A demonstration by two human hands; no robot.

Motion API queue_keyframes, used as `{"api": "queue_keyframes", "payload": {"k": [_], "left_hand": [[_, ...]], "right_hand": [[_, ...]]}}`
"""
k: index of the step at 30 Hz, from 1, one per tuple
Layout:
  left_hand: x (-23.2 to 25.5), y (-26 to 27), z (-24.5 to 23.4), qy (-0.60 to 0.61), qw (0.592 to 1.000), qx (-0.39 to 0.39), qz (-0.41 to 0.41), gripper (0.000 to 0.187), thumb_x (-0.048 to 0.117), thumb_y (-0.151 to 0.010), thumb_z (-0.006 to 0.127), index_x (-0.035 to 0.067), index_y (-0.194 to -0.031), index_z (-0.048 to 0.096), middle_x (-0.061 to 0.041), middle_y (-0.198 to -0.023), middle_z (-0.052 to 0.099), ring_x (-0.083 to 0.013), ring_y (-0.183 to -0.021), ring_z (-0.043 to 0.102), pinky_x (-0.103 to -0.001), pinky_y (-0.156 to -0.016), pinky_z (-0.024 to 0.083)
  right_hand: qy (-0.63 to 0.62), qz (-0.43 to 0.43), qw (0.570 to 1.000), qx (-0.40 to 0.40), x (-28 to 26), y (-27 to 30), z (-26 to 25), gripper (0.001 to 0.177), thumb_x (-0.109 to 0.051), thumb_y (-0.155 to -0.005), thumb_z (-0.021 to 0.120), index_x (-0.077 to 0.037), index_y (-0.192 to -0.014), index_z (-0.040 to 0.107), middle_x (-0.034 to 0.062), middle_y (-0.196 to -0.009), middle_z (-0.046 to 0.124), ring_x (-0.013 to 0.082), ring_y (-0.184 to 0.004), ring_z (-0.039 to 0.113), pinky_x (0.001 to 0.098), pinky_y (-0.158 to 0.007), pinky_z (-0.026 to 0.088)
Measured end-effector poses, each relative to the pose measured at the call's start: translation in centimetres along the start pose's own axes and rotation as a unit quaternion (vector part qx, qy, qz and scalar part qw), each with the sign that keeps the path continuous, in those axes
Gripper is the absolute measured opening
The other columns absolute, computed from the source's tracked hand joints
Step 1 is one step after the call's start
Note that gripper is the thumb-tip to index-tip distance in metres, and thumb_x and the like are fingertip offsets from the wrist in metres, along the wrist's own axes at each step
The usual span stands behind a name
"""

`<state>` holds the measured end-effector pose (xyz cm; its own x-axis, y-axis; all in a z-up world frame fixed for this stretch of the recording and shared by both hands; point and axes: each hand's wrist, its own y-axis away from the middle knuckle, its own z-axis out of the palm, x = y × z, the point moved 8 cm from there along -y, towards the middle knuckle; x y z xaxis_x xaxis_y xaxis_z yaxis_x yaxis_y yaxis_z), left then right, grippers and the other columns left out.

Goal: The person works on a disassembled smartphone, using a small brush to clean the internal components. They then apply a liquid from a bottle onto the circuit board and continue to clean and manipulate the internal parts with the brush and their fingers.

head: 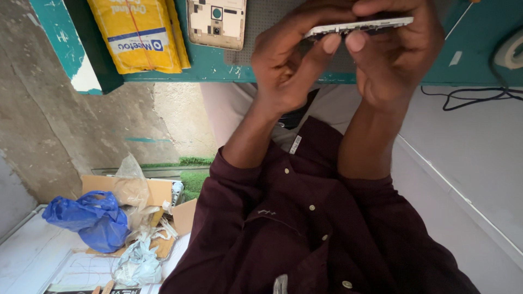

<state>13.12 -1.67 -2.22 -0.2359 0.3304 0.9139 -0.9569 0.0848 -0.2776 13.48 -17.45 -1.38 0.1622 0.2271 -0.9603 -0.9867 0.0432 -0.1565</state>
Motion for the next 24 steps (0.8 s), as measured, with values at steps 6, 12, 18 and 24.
{"api": "queue_keyframes", "payload": {"k": [6,12,18,24], "left_hand": [[-0.1,-0.4,-0.1,-0.015,0.999,0.016,-0.037,0.023,-0.002,-0.101,0.072,0.001,-0.123,0.068,-0.010,-0.116,0.075,-0.0136,-0.099,0.075,-0.024,-0.088,0.062],[1.6,-1.0,0.2,-0.041,0.999,-0.013,-0.022,0.025,-0.008,-0.102,0.074,0.002,-0.123,0.067,-0.007,-0.113,0.074,-0.0122,-0.104,0.074,-0.023,-0.094,0.063],[2.0,-1.1,0.3,-0.034,0.999,-0.007,-0.031,0.023,-0.008,-0.102,0.074,0.003,-0.120,0.067,-0.006,-0.112,0.075,-0.0099,-0.101,0.075,-0.023,-0.091,0.063],[2.4,-1.9,0.1,-0.048,0.997,-0.050,-0.033,0.024,-0.008,-0.102,0.074,0.003,-0.123,0.068,-0.005,-0.110,0.075,-0.0092,-0.100,0.074,-0.022,-0.089,0.064]], "right_hand": [[0.016,0.002,1.000,0.014,0.6,1.3,-0.9,0.032,-0.012,-0.100,0.076,0.005,-0.125,0.064,0.0096,-0.105,0.070,0.0121,-0.087,0.063,0.0215,-0.076,0.047],[0.054,-0.008,0.998,0.009,0.4,1.5,-1.5,0.036,-0.017,-0.102,0.074,0.005,-0.127,0.060,0.0101,-0.109,0.070,0.0119,-0.086,0.063,0.0225,-0.078,0.048],[0.098,0.001,0.995,0.017,0.4,1.6,-1.9,0.041,-0.021,-0.098,0.075,0.008,-0.124,0.061,0.0054,-0.093,0.068,0.0061,-0.071,0.056,0.0197,-0.065,0.043],[0.118,0.000,0.993,-0.003,0.1,2.0,-1.8,0.038,-0.019,-0.105,0.075,0.005,-0.129,0.060,0.0095,-0.105,0.071,0.0118,-0.084,0.063,0.0236,-0.073,0.047]]}}
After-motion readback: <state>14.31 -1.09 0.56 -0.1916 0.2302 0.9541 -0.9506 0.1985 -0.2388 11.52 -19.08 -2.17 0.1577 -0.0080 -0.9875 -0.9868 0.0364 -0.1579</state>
